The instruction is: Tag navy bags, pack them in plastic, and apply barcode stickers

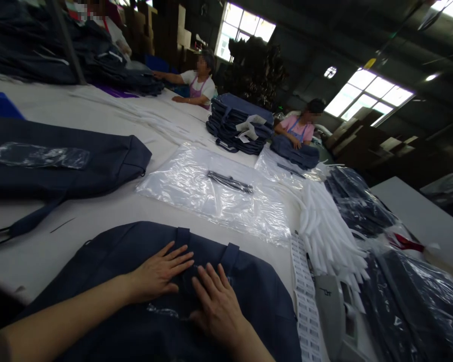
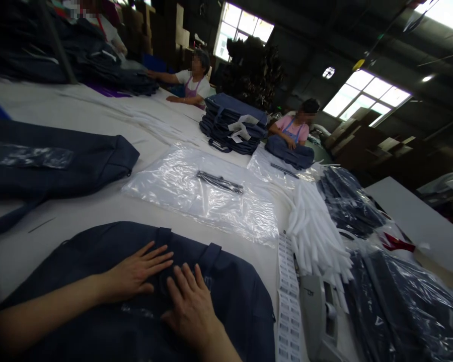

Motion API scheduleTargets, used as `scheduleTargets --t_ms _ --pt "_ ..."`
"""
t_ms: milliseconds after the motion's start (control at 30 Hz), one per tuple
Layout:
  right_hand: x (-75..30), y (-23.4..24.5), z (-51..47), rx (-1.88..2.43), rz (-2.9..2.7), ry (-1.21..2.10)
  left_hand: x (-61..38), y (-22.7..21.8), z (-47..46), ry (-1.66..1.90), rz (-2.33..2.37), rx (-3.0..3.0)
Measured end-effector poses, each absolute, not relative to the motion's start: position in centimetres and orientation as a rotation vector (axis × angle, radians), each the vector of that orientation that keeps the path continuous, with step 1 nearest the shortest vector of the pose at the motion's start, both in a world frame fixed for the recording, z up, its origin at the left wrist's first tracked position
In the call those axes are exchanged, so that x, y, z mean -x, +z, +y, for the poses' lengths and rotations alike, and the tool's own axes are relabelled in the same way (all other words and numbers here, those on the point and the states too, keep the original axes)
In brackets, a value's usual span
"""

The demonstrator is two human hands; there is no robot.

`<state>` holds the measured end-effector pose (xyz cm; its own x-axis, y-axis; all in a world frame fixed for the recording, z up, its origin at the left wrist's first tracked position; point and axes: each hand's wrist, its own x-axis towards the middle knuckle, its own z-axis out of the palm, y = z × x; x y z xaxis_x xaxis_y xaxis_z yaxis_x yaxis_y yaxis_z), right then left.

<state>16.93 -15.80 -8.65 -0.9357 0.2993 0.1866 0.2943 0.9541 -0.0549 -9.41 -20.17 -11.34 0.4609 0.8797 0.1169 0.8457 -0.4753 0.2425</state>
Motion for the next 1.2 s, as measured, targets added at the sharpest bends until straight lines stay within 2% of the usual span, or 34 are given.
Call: scheduleTargets --t_ms 133,200,333,433,600,767,933,1200 --pt "-17.5 -8.0 -15.7 0.796 -2.958 0.196 10.1 -11.8 -20.2 0.37 1.491 -2.547" --pt "-17.8 -7.5 -15.5 0.792 -2.981 0.293 10.4 -10.9 -20.2 0.422 1.445 -2.609" --pt "-18.6 -4.4 -11.8 0.65 -2.786 0.271 12.1 -8.0 -17.8 0.799 1.485 -2.619" --pt "-19.7 -2.9 -4.6 0.882 -2.435 0.314 14.4 -6.0 -12.1 1.04 1.651 -2.358" --pt "-20.5 -7.2 7.9 1.338 -2.282 0.399 18.5 -6.6 0.1 0.774 2.022 -1.891" --pt "-20.3 -11.1 11.1 1.456 -2.443 0.304 22.0 -9.5 6.4 0.415 2.018 -1.854" --pt "-20.0 -9.1 11.4 1.518 -2.506 0.28 24.0 -8.6 8.4 0.294 1.881 -1.907" --pt "-19.3 -6.5 14.4 1.728 -2.455 0.135 21.9 -5.4 9.7 0.562 2.193 -1.876"
